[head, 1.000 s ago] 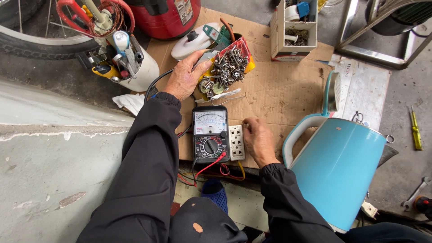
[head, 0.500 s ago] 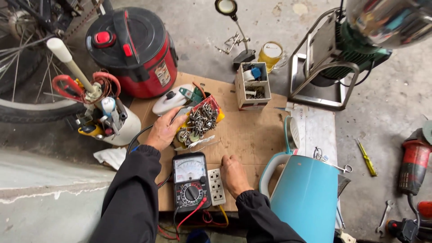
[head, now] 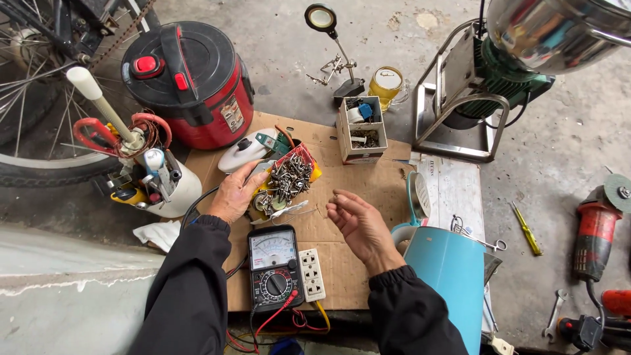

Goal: Reassembling the lid and internal components of an electric kettle and testing it with a multimeter.

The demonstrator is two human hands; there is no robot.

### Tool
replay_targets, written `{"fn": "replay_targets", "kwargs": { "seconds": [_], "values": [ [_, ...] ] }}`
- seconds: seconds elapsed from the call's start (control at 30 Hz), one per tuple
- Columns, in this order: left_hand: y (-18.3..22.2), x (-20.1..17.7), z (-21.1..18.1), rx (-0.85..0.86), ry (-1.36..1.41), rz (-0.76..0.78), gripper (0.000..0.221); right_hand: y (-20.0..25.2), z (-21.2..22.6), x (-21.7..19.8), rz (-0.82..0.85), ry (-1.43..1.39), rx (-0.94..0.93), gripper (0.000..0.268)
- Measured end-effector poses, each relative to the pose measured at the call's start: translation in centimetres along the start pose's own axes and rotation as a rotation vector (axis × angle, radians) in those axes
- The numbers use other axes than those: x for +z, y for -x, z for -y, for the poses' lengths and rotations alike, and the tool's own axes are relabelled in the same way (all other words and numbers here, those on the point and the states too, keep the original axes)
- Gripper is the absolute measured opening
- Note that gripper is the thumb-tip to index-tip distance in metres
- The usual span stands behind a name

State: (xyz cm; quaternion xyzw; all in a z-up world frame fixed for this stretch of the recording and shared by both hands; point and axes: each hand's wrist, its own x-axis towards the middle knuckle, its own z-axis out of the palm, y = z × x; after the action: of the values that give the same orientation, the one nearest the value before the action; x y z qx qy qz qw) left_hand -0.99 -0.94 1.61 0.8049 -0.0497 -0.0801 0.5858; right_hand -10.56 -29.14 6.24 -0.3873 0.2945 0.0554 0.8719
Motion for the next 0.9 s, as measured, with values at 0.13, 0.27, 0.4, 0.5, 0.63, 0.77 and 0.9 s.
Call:
{"fn": "replay_targets", "kwargs": {
  "seconds": [0.13,0.27,0.4,0.5,0.63,0.77,0.9],
  "values": [
    [0.2,0.0,-0.1,-0.013,-0.037,-0.006,0.050,2.3,1.3,0.4,-0.017,-0.109,0.044,0.035],
    [0.1,-0.3,0.6,0.057,-0.073,0.000,0.047,3.8,1.8,1.0,0.044,-0.295,0.086,0.040],
    [-0.1,-0.2,1.2,0.067,0.014,0.012,0.044,4.5,2.4,1.3,0.085,-0.370,0.072,0.041],
    [0.1,0.0,1.2,0.070,0.064,0.003,0.044,3.9,2.4,0.9,0.102,-0.378,0.071,0.040],
    [0.4,-0.2,0.7,0.040,-0.022,0.011,0.048,2.2,2.8,0.2,0.036,-0.360,0.080,0.036],
    [-0.1,-0.4,-0.5,0.039,-0.130,0.001,0.051,-5.6,7.0,-1.0,-0.126,0.112,-0.025,0.015],
    [0.0,-0.2,0.0,-0.039,-0.125,-0.005,0.050,-15.0,13.4,-1.2,-0.176,0.735,-0.400,0.006]
  ]
}}
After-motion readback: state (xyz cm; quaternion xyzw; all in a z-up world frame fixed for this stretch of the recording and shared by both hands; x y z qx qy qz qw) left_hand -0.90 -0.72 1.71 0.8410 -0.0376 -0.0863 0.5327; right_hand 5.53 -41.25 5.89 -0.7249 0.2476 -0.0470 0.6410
